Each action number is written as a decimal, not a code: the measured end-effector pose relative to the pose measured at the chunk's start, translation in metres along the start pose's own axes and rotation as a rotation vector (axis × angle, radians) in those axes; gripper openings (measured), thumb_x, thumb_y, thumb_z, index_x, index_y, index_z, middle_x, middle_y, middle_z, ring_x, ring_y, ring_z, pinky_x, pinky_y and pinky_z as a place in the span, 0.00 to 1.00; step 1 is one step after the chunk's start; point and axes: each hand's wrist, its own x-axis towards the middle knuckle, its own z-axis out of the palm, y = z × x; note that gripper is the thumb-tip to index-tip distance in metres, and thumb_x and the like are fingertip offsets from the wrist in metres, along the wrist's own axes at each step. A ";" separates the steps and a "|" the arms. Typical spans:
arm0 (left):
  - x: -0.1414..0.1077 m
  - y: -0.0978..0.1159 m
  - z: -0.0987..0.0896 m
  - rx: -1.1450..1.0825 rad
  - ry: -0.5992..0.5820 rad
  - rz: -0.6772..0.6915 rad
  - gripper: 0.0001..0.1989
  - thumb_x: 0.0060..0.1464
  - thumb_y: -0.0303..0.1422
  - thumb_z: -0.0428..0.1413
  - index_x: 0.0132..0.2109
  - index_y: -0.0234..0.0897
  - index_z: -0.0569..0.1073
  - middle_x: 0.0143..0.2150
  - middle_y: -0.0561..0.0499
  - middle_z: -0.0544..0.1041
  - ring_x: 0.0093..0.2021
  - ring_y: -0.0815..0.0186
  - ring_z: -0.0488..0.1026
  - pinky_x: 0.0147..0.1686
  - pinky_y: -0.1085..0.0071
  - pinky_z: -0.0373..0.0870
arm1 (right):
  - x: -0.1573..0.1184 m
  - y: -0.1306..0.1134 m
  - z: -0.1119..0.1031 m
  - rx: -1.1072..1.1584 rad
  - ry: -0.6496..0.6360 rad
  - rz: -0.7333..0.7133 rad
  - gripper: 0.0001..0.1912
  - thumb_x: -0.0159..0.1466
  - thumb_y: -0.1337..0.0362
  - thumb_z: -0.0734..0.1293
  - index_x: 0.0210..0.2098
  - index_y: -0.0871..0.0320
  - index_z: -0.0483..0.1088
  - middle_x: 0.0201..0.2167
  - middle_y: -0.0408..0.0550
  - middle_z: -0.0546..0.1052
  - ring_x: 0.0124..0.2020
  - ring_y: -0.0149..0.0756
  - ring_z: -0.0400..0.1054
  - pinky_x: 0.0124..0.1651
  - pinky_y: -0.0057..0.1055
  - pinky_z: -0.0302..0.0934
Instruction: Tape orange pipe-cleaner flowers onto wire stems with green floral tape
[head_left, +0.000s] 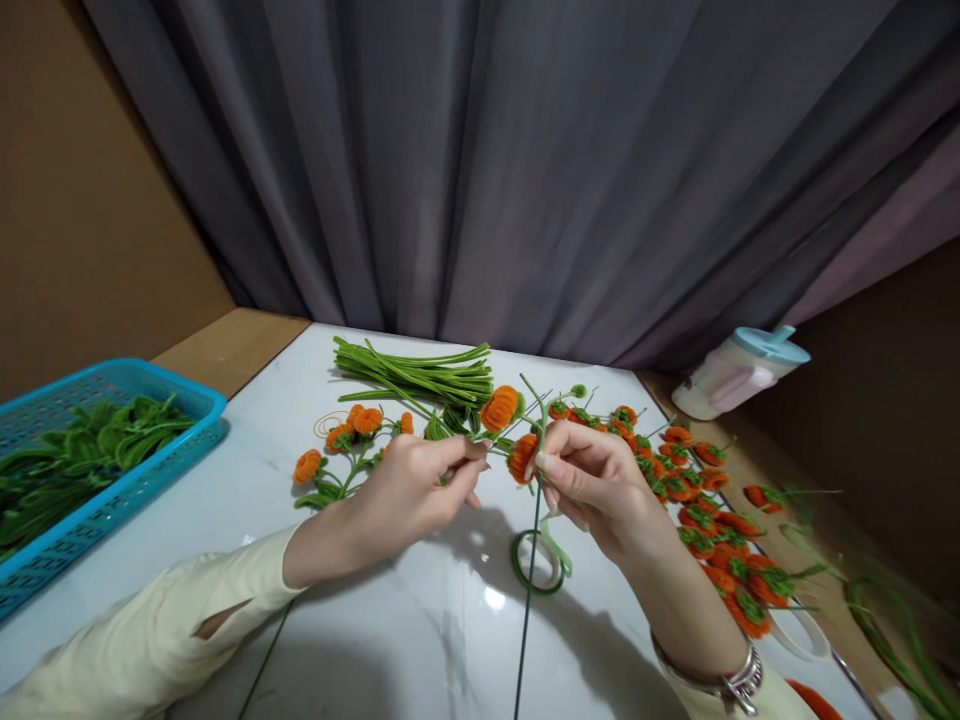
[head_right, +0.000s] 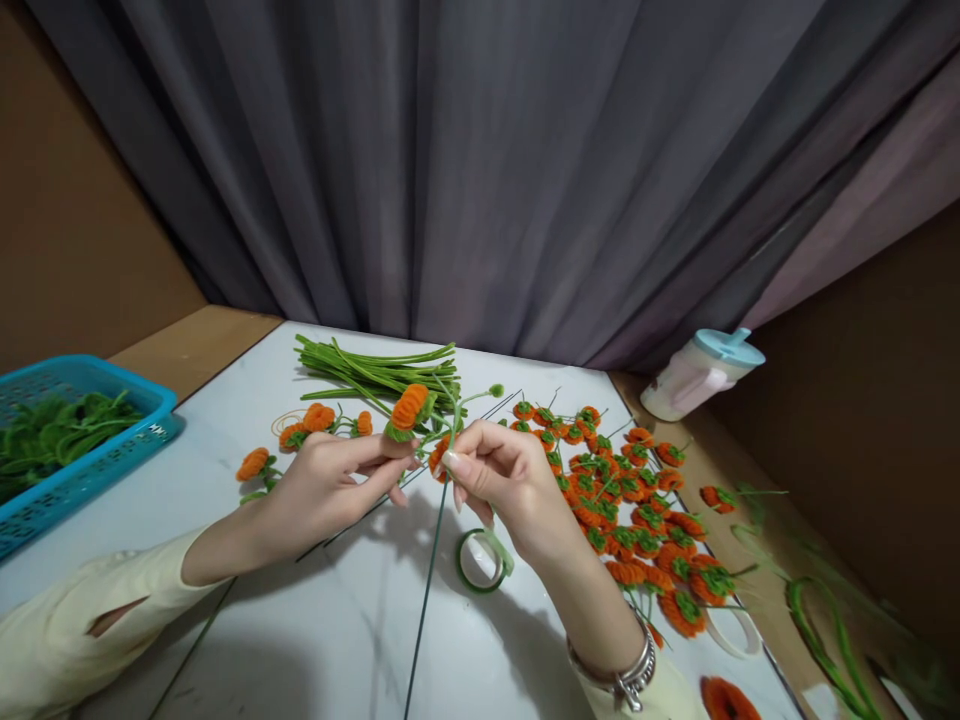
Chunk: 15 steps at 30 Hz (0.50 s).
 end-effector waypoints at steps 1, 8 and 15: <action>0.000 0.000 0.000 -0.002 0.001 0.015 0.09 0.55 0.24 0.51 0.31 0.32 0.76 0.20 0.54 0.77 0.19 0.72 0.73 0.18 0.80 0.67 | 0.000 0.000 0.000 0.002 -0.002 0.003 0.16 0.54 0.56 0.72 0.21 0.59 0.66 0.13 0.39 0.67 0.11 0.20 0.47 0.11 0.21 0.38; 0.001 0.007 0.001 -0.112 -0.044 -0.071 0.08 0.56 0.25 0.53 0.38 0.33 0.78 0.25 0.53 0.80 0.24 0.71 0.77 0.23 0.79 0.70 | -0.001 -0.005 -0.004 0.010 0.020 -0.002 0.15 0.53 0.57 0.73 0.21 0.59 0.67 0.13 0.39 0.67 0.11 0.21 0.51 0.13 0.21 0.42; 0.004 0.013 0.006 -0.459 -0.165 -0.376 0.10 0.54 0.25 0.54 0.44 0.30 0.74 0.33 0.47 0.82 0.33 0.64 0.80 0.33 0.71 0.77 | -0.001 -0.006 -0.009 -0.115 0.043 -0.019 0.14 0.56 0.56 0.71 0.22 0.58 0.68 0.14 0.39 0.68 0.11 0.23 0.52 0.13 0.23 0.47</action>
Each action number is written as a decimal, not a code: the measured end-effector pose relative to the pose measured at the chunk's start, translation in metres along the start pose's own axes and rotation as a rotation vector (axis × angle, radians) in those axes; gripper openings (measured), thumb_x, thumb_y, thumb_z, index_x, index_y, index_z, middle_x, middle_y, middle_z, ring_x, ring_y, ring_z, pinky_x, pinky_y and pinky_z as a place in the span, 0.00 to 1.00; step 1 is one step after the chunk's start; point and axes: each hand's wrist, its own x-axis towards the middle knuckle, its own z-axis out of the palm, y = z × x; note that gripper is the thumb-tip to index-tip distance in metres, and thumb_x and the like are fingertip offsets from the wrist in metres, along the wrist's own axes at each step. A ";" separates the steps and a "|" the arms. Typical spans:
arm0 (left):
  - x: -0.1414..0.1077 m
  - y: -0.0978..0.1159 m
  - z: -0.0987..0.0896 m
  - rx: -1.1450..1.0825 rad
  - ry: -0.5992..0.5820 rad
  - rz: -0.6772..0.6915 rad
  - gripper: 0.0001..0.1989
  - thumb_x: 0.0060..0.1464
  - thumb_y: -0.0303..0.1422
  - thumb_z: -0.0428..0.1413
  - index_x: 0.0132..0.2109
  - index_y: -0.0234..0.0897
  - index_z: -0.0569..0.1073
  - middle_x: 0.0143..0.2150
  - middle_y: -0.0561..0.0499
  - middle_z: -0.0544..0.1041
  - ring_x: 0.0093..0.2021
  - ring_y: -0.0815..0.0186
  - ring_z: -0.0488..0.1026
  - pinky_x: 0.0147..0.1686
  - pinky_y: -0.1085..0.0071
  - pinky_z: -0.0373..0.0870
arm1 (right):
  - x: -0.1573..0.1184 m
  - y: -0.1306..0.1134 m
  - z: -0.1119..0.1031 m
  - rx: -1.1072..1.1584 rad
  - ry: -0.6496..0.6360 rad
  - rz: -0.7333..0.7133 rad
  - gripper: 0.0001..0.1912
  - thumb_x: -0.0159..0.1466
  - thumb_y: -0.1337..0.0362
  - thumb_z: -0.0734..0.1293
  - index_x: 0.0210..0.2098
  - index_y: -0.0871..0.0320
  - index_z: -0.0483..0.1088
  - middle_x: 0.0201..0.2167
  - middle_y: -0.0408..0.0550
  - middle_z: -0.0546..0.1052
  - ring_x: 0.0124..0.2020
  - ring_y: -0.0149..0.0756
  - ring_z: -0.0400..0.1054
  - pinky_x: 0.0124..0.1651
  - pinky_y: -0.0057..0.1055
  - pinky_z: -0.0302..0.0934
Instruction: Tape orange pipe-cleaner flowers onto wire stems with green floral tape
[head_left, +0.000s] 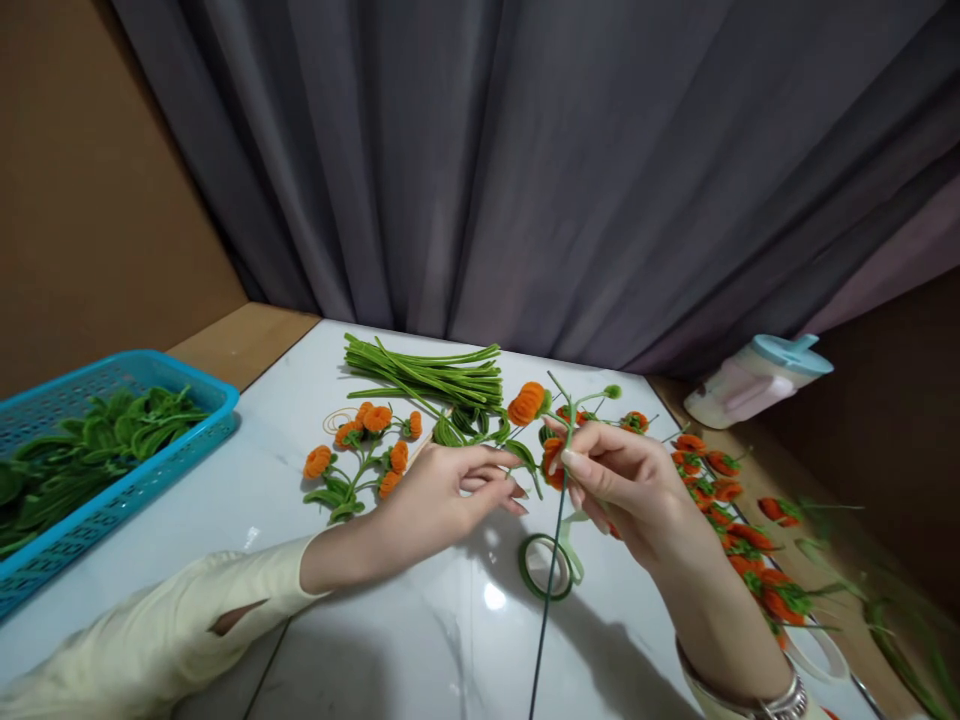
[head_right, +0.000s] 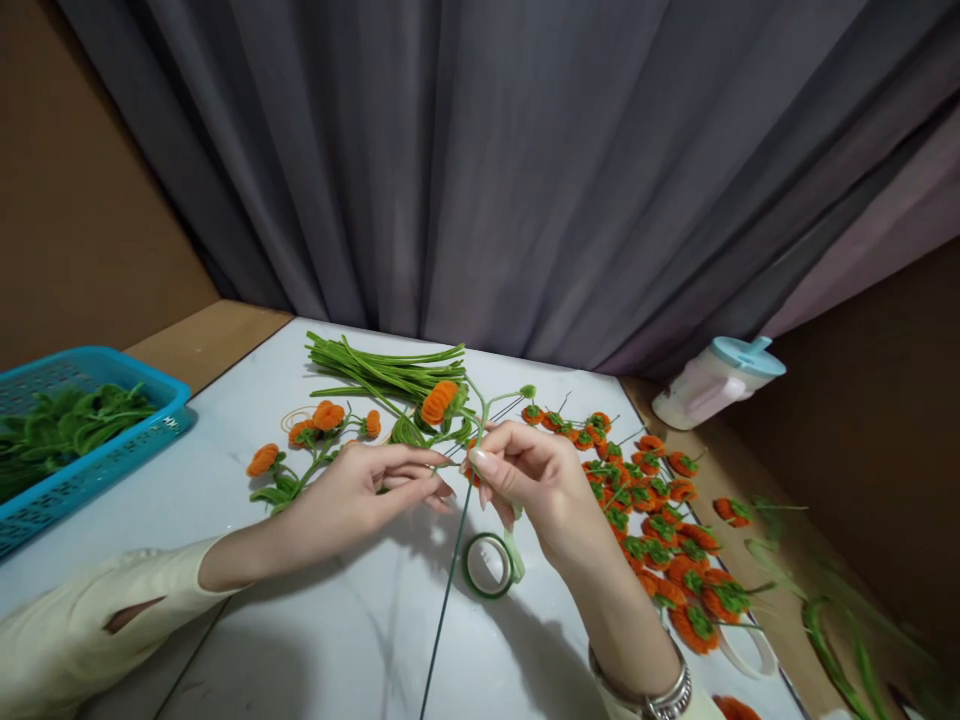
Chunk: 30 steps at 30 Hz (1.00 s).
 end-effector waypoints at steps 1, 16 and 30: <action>0.002 -0.001 0.000 -0.080 -0.004 -0.047 0.10 0.55 0.25 0.54 0.44 0.30 0.74 0.33 0.46 0.82 0.32 0.63 0.80 0.34 0.70 0.77 | -0.001 0.000 0.000 -0.032 0.008 -0.010 0.13 0.57 0.57 0.71 0.23 0.57 0.69 0.15 0.40 0.68 0.13 0.24 0.56 0.15 0.24 0.50; 0.012 -0.007 0.004 -0.491 0.159 -0.069 0.04 0.49 0.27 0.59 0.35 0.32 0.75 0.35 0.48 0.81 0.35 0.66 0.78 0.39 0.71 0.73 | -0.005 -0.007 0.012 -0.184 -0.061 0.032 0.08 0.59 0.57 0.70 0.28 0.54 0.76 0.27 0.44 0.75 0.32 0.35 0.68 0.40 0.32 0.61; 0.002 -0.002 0.007 -0.483 0.221 -0.062 0.06 0.50 0.31 0.61 0.36 0.34 0.75 0.33 0.51 0.80 0.34 0.69 0.76 0.37 0.75 0.71 | -0.018 -0.013 0.020 -0.185 0.016 -0.062 0.04 0.58 0.60 0.70 0.29 0.49 0.79 0.39 0.44 0.69 0.44 0.36 0.63 0.51 0.35 0.54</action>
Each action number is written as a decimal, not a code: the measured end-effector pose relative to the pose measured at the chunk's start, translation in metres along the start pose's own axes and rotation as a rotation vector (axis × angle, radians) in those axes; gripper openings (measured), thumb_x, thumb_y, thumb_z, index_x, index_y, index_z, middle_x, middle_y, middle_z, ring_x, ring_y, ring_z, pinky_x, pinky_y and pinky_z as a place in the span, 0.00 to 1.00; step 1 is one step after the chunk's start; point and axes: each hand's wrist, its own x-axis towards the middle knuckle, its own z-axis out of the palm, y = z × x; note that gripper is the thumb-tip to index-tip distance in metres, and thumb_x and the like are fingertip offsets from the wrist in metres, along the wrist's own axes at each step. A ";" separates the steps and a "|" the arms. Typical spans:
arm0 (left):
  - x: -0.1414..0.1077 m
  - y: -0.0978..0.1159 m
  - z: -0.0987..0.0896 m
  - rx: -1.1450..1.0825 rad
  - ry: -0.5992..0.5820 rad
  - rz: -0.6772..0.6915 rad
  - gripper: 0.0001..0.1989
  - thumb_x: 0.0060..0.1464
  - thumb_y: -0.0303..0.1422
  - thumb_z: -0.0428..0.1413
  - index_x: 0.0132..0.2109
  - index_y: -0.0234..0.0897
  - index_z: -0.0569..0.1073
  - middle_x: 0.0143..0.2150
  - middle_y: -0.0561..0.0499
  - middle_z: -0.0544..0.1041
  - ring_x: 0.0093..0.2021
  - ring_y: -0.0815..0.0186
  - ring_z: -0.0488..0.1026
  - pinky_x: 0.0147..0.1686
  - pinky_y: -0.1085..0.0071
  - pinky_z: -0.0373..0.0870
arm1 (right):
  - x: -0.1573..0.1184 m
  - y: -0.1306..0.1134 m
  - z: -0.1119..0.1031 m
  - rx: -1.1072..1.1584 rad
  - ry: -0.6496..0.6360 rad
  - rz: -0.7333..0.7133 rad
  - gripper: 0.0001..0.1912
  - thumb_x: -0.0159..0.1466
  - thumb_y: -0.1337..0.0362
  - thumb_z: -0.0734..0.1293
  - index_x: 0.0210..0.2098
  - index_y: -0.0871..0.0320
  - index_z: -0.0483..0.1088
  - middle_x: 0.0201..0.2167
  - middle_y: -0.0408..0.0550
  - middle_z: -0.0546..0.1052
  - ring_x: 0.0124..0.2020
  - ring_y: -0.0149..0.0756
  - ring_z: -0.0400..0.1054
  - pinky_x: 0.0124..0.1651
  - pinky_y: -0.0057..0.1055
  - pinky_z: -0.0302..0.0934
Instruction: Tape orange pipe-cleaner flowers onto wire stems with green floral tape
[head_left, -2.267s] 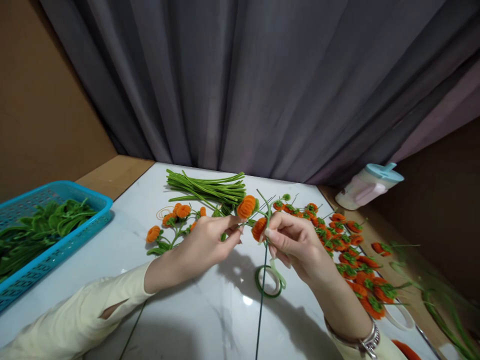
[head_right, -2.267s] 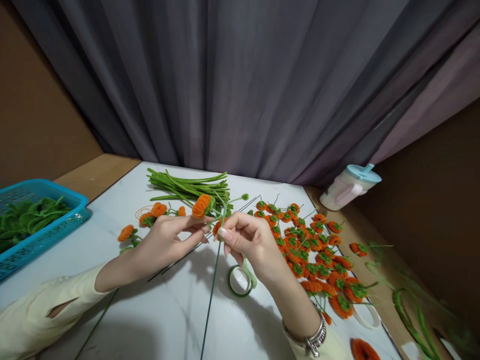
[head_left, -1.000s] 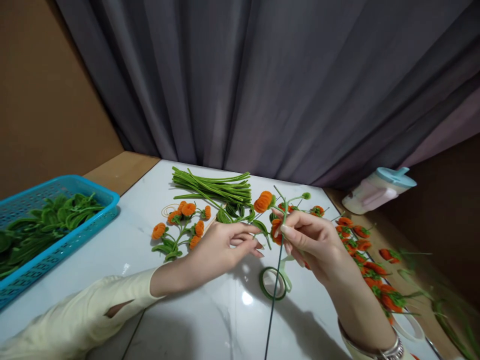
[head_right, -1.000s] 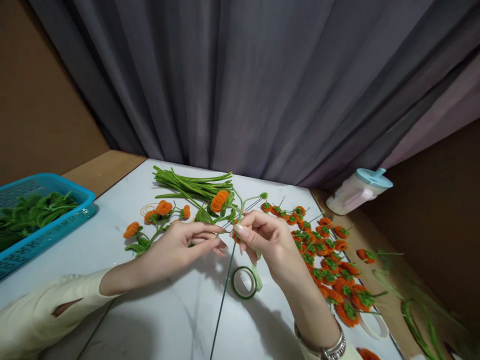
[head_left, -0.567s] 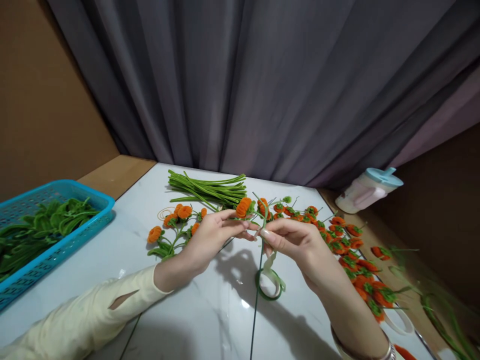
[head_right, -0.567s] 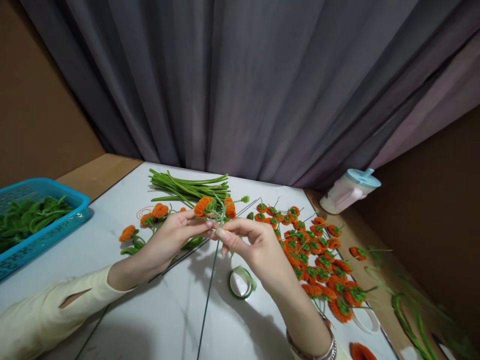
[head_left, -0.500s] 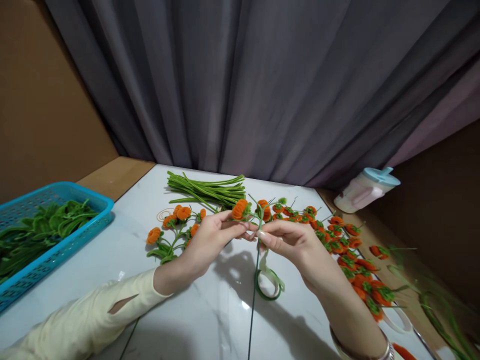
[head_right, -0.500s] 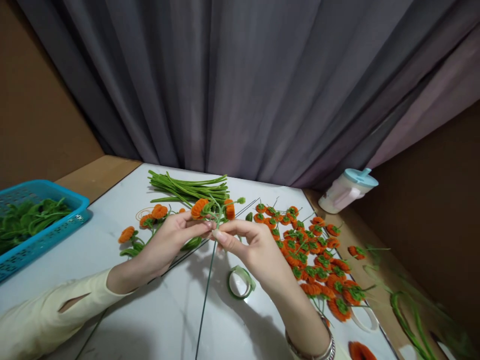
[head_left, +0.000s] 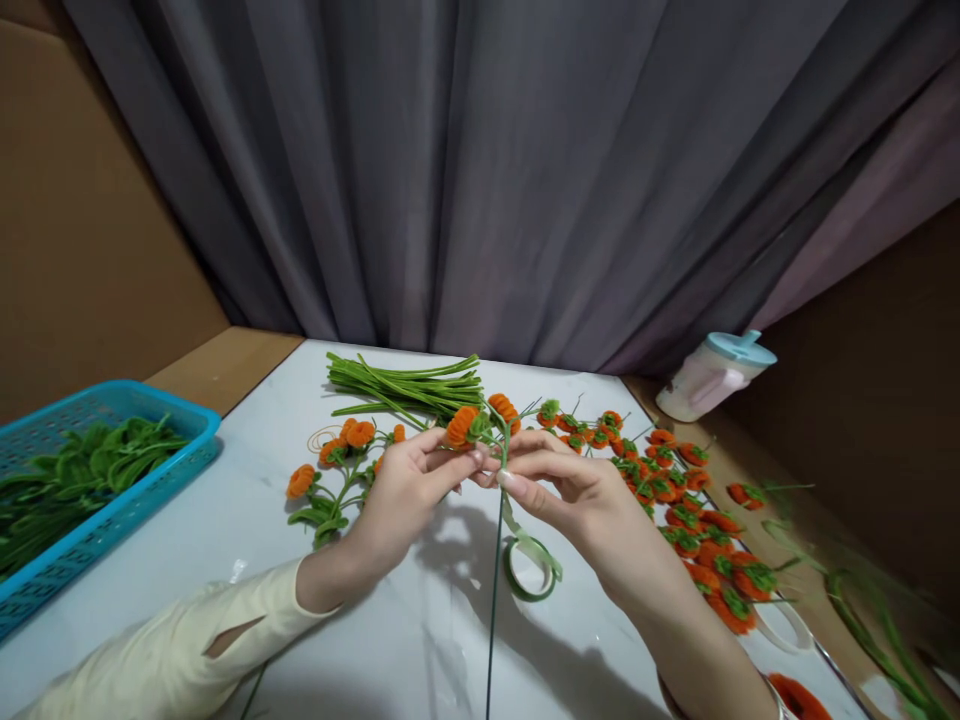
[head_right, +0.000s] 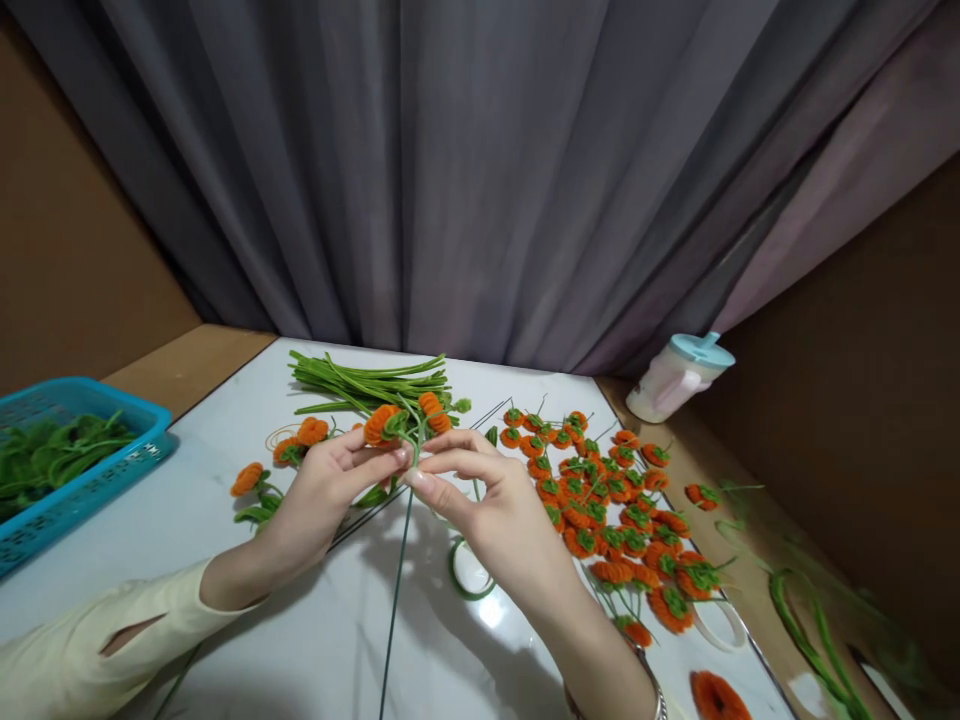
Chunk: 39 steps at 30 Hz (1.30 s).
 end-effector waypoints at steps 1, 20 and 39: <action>-0.001 0.001 0.001 -0.011 -0.002 0.004 0.06 0.50 0.31 0.61 0.36 0.34 0.75 0.33 0.51 0.80 0.33 0.70 0.75 0.36 0.76 0.70 | 0.000 0.000 0.000 0.005 0.005 0.009 0.04 0.58 0.59 0.70 0.30 0.48 0.79 0.39 0.44 0.69 0.46 0.37 0.62 0.52 0.35 0.53; -0.006 0.013 0.006 -0.182 -0.284 -0.281 0.04 0.46 0.28 0.61 0.32 0.33 0.79 0.32 0.51 0.73 0.33 0.72 0.66 0.33 0.80 0.64 | -0.001 0.011 0.019 0.309 0.109 0.129 0.04 0.57 0.61 0.72 0.32 0.50 0.80 0.27 0.41 0.76 0.32 0.30 0.67 0.39 0.28 0.61; 0.083 0.135 0.018 0.987 -0.566 -0.141 0.14 0.30 0.30 0.66 0.32 0.37 0.80 0.23 0.53 0.77 0.32 0.61 0.74 0.32 0.74 0.66 | 0.001 0.006 0.026 0.213 0.069 0.203 0.09 0.58 0.57 0.71 0.29 0.56 0.79 0.33 0.48 0.81 0.38 0.36 0.71 0.43 0.30 0.62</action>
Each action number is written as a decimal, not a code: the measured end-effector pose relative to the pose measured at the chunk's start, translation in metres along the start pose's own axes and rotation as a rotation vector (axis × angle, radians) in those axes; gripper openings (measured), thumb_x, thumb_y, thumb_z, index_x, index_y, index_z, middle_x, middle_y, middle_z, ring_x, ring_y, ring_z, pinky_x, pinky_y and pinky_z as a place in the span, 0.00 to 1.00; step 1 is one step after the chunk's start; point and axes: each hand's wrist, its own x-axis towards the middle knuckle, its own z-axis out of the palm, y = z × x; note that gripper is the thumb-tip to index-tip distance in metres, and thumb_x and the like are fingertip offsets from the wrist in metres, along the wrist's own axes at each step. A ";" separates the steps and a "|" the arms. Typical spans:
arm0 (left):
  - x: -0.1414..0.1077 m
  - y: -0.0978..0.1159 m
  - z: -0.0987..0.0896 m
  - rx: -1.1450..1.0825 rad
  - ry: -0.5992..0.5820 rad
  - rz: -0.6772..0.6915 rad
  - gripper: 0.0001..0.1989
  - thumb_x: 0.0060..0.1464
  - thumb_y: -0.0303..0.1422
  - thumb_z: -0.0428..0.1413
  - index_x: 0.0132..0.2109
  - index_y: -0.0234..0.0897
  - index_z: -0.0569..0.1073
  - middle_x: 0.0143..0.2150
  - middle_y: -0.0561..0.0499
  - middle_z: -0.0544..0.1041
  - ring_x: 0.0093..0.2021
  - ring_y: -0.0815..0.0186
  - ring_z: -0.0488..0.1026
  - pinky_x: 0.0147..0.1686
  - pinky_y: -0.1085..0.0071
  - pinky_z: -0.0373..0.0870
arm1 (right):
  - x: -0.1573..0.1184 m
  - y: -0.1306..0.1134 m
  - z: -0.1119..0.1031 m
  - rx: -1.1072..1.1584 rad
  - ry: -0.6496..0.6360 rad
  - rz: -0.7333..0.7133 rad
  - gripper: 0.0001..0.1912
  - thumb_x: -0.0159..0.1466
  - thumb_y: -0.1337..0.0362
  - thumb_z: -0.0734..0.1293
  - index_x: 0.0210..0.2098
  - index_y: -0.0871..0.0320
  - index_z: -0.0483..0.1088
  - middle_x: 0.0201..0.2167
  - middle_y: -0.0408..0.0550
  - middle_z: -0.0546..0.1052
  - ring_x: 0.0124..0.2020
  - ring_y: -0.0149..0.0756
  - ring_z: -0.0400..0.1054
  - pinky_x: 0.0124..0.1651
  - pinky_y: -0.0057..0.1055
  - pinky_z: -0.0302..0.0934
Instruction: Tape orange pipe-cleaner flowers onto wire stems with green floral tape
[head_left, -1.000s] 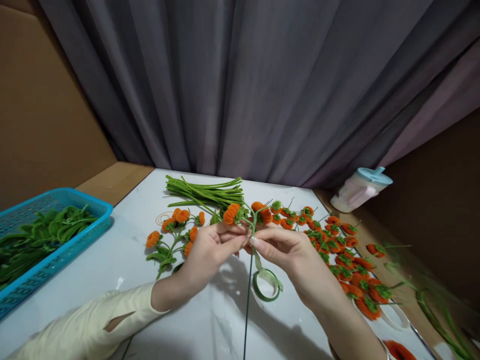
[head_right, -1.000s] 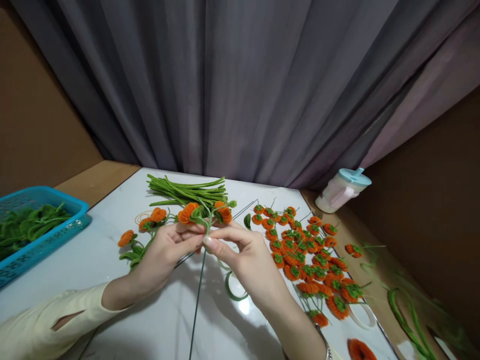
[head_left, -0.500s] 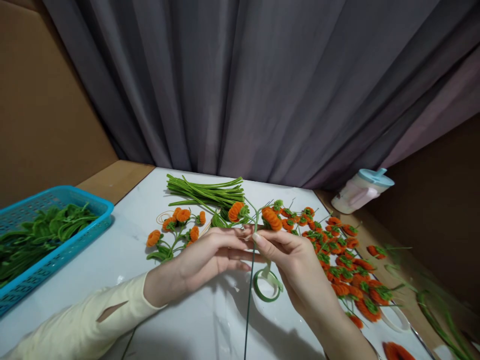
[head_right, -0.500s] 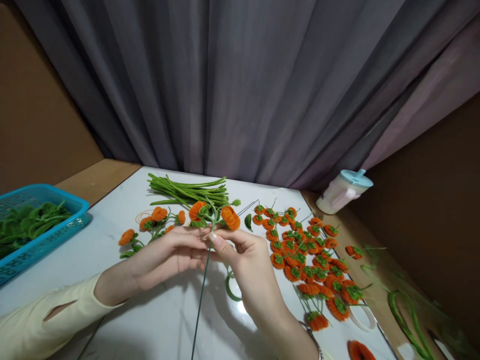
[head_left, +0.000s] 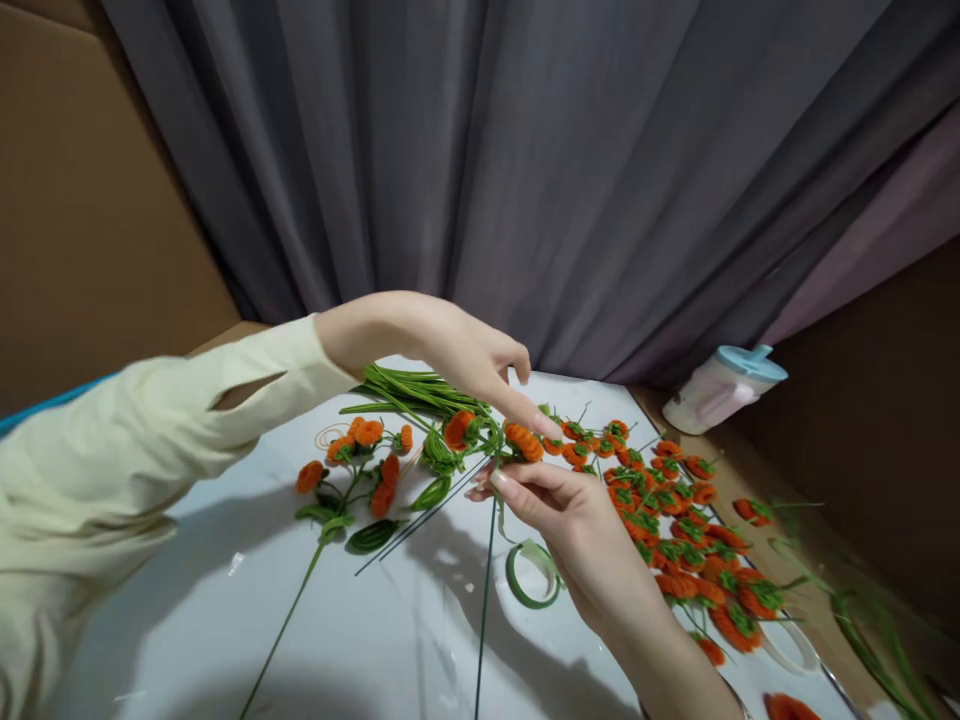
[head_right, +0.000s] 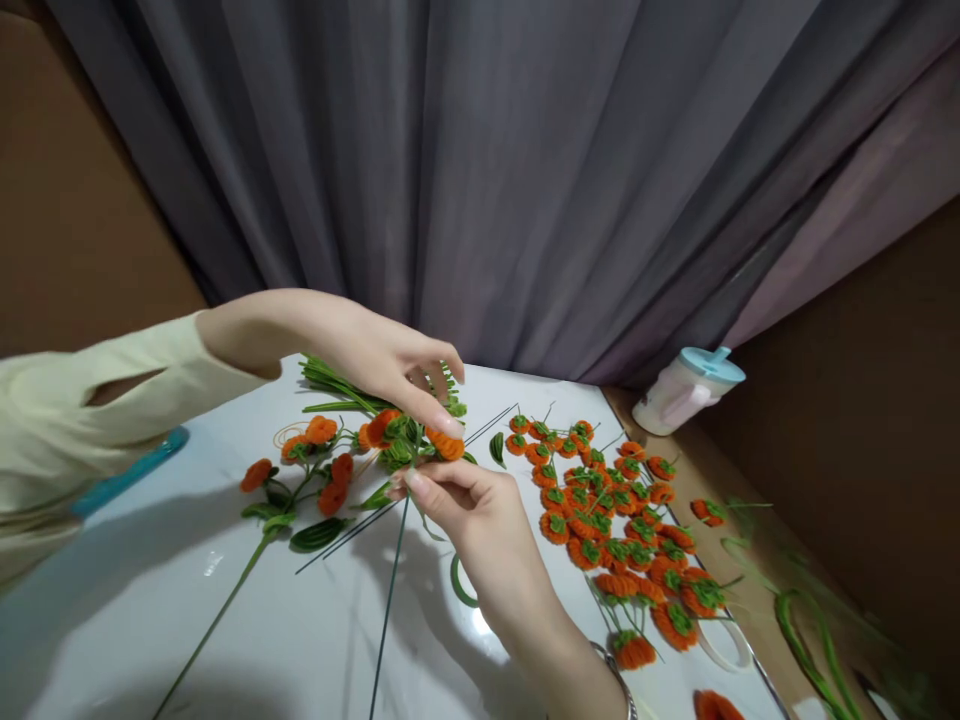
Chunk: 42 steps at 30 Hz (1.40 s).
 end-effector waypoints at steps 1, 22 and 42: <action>0.006 0.004 0.002 -0.012 -0.073 -0.036 0.14 0.28 0.28 0.66 0.30 0.37 0.80 0.21 0.53 0.76 0.29 0.61 0.73 0.30 0.74 0.66 | 0.000 0.000 0.001 0.000 -0.003 -0.006 0.09 0.58 0.57 0.71 0.29 0.56 0.79 0.33 0.48 0.81 0.38 0.36 0.72 0.43 0.31 0.62; 0.035 -0.004 0.021 0.145 -0.479 -0.021 0.07 0.36 0.35 0.63 0.18 0.36 0.78 0.18 0.46 0.76 0.20 0.62 0.71 0.21 0.69 0.67 | -0.002 0.004 0.008 0.154 -0.101 0.011 0.10 0.58 0.58 0.71 0.32 0.59 0.75 0.36 0.51 0.81 0.41 0.38 0.75 0.50 0.37 0.65; 0.034 -0.009 0.016 0.119 -0.467 -0.046 0.09 0.28 0.35 0.67 0.15 0.36 0.76 0.15 0.48 0.72 0.18 0.63 0.68 0.22 0.68 0.66 | -0.002 0.004 0.013 0.208 -0.067 0.083 0.12 0.58 0.58 0.71 0.33 0.61 0.72 0.31 0.52 0.82 0.33 0.38 0.77 0.43 0.34 0.64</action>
